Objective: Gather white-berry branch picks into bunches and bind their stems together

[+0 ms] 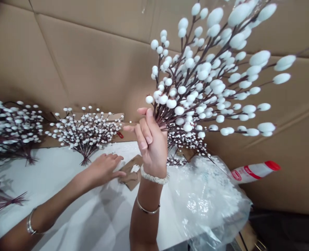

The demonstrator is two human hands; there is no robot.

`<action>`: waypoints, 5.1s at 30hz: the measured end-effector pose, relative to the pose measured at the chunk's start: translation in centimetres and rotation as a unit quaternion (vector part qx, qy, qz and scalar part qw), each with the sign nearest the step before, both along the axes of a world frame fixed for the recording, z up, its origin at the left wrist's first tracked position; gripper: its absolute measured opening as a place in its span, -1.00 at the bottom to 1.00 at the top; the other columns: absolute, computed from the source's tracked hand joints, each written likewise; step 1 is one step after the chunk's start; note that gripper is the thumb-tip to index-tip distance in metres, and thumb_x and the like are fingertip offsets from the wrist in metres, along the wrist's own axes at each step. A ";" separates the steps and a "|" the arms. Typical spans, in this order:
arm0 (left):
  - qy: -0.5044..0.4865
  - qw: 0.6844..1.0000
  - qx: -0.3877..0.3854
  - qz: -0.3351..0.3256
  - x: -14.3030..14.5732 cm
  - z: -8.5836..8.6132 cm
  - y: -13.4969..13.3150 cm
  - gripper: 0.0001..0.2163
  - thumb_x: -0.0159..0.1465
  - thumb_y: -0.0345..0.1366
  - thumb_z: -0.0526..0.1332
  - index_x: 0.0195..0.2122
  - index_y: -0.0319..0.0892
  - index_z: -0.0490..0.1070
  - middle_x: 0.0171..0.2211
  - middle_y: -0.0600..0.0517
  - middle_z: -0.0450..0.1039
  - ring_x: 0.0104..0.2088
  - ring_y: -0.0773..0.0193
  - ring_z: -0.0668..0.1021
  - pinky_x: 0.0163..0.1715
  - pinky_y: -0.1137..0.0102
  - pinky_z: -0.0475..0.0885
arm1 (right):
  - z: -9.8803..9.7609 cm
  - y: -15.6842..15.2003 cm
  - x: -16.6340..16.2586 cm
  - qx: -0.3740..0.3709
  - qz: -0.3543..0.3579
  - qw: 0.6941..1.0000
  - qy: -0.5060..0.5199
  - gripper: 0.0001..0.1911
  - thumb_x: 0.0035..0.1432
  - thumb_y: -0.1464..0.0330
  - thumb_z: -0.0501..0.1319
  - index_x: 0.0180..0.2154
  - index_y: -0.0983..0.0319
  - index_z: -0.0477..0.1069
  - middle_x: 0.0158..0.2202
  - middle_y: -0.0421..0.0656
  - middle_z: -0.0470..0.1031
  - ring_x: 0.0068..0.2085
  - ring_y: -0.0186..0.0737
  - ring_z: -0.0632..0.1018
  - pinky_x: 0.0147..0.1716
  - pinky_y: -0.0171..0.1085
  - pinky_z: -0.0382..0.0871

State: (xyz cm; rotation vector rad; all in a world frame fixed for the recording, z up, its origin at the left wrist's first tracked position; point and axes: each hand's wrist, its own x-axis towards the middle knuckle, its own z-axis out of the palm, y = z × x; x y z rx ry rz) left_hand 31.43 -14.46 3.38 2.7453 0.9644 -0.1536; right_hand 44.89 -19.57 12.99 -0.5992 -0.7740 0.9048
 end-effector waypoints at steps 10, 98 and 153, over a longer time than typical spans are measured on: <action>-0.016 0.993 0.020 0.116 3.0 -6.4 -5.6 -0.02 0.11 0.10 0.31 0.40 -0.39 -0.04 0.06 -0.38 0.38 0.03 -0.18 0.44 -0.02 0.04 0.32 | -0.8 -1.3 3.2 -0.008 0.006 0.997 -0.074 -0.82 0.29 0.31 0.21 -0.33 0.25 0.51 -0.77 -0.49 0.00 -0.76 -0.54 0.04 -0.35 -0.36 0.55; -0.373 0.924 -0.067 0.058 -1.8 -12.3 4.5 -0.76 0.40 -0.24 0.05 -0.16 -0.17 0.49 -0.18 -0.11 0.44 -0.13 0.14 0.50 -0.07 0.24 0.44 | -1.5 0.1 6.1 -0.059 0.027 0.998 -0.007 -0.83 0.13 0.28 0.37 -0.35 0.27 0.51 -0.79 -0.50 0.00 -0.77 -0.59 0.02 -0.39 -0.48 0.53; -0.024 0.870 0.185 0.456 -12.9 -7.9 1.8 -0.48 0.44 -0.09 -0.18 0.01 -0.32 0.46 -0.43 -0.22 0.56 -0.28 -0.05 0.58 -0.03 0.19 0.24 | -2.2 1.3 3.3 -0.111 0.126 0.986 -0.004 -0.81 0.08 0.28 0.39 -0.35 0.28 0.52 -0.80 -0.50 0.00 -0.79 -0.56 0.05 -0.46 -0.39 0.56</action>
